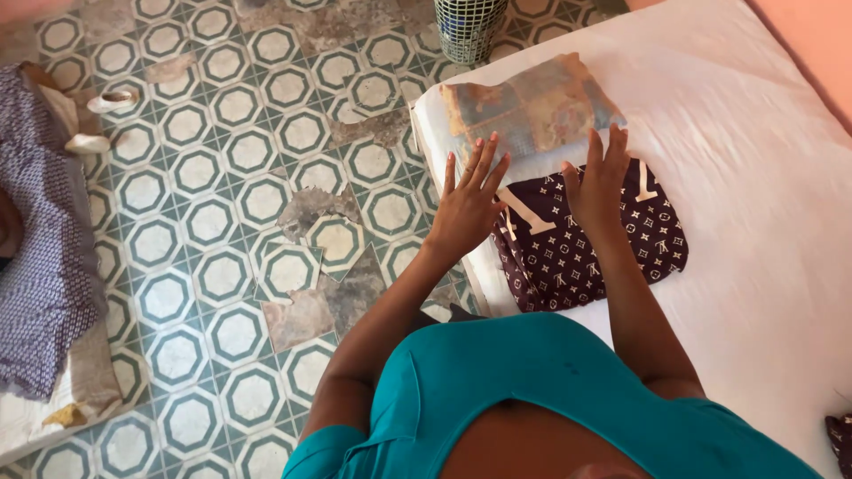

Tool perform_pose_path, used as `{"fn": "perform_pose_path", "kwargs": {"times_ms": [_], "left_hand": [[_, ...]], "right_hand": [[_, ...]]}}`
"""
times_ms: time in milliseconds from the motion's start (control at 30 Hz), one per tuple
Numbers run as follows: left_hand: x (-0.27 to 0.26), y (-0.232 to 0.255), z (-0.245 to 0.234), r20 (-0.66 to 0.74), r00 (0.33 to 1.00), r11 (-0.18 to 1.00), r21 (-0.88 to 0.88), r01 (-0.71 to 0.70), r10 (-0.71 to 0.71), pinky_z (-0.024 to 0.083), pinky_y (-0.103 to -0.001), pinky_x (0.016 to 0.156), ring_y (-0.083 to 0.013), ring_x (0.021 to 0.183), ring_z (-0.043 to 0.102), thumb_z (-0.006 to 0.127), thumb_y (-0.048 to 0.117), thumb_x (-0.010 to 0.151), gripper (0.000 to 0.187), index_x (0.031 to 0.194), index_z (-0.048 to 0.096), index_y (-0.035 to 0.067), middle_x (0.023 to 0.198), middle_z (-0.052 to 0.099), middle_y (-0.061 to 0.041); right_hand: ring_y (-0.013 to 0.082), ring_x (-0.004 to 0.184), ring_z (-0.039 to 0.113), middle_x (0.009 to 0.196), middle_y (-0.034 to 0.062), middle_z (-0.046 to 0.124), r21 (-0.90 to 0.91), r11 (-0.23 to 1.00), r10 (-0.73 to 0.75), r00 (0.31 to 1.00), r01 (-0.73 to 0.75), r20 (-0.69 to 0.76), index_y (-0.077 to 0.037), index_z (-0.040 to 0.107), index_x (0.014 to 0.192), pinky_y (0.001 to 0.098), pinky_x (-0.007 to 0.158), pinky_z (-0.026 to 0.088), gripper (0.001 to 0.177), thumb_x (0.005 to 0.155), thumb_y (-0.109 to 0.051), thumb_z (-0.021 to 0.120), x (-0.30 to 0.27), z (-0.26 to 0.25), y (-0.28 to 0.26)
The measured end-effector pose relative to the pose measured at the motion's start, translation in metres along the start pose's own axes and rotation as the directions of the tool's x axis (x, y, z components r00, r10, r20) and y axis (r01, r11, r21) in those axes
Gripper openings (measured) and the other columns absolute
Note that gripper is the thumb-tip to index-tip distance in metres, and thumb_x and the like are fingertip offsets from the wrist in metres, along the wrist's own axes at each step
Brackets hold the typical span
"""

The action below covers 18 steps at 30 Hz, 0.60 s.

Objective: Putting pillowcases on pillows and arranging them on a bed.

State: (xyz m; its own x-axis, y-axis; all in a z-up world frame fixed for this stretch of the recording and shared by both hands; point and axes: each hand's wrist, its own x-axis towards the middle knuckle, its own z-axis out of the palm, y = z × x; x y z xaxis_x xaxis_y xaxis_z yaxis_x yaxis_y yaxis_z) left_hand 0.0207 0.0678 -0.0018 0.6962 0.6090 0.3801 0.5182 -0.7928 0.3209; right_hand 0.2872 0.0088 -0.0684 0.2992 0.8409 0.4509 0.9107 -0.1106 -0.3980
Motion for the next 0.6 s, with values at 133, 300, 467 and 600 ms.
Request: {"fn": "perform_pose_path", "kwargs": {"times_ms": [133,300,467,600], "left_hand": [[0.035,-0.041,0.005,0.004,0.999,0.999,-0.013,-0.043,0.043,0.011,-0.061,0.128,-0.0271,0.161,0.009,0.071,0.031,0.092,0.075,0.157,0.040,0.009,0.172,0.009,-0.011],[0.082,-0.107,0.010,0.057,0.989,0.990,-0.034,-0.134,0.136,0.011,-0.061,0.128,-0.0293,0.161,0.009,0.072,0.031,0.092,0.078,0.158,0.038,0.009,0.173,0.009,-0.012],[0.131,-0.173,0.008,0.032,0.975,0.973,-0.068,-0.219,0.221,0.012,-0.062,0.128,-0.0295,0.161,0.010,0.072,0.030,0.091,0.082,0.160,0.034,0.009,0.172,0.011,-0.014],[0.168,-0.211,0.003,0.048,0.956,0.953,-0.109,-0.284,0.291,0.012,-0.062,0.127,-0.0302,0.161,0.011,0.072,0.030,0.092,0.083,0.161,0.032,0.008,0.172,0.011,-0.015]], "right_hand": [[0.0535,0.158,0.012,0.168,0.0342,0.018,-0.004,0.999,0.037,0.999,-0.037,-0.003,0.004,0.034,0.159,0.0717,0.123,0.016,0.068,0.111,-0.038,0.059,0.030,0.021,-0.004],[0.0555,0.158,0.012,0.168,0.0362,0.018,-0.051,0.989,0.136,0.989,-0.139,-0.057,0.005,0.035,0.160,0.0722,0.123,0.017,0.068,0.112,-0.035,0.060,0.058,0.050,-0.003],[0.0564,0.157,0.012,0.167,0.0373,0.018,-0.120,0.961,0.237,0.967,-0.248,-0.095,0.007,0.036,0.159,0.0717,0.122,0.017,0.069,0.109,-0.031,0.064,0.098,0.076,-0.017],[0.0561,0.158,0.012,0.168,0.0365,0.018,-0.145,0.938,0.298,0.947,-0.313,-0.120,0.007,0.036,0.159,0.0708,0.123,0.017,0.069,0.107,-0.032,0.063,0.134,0.092,-0.042]]}}
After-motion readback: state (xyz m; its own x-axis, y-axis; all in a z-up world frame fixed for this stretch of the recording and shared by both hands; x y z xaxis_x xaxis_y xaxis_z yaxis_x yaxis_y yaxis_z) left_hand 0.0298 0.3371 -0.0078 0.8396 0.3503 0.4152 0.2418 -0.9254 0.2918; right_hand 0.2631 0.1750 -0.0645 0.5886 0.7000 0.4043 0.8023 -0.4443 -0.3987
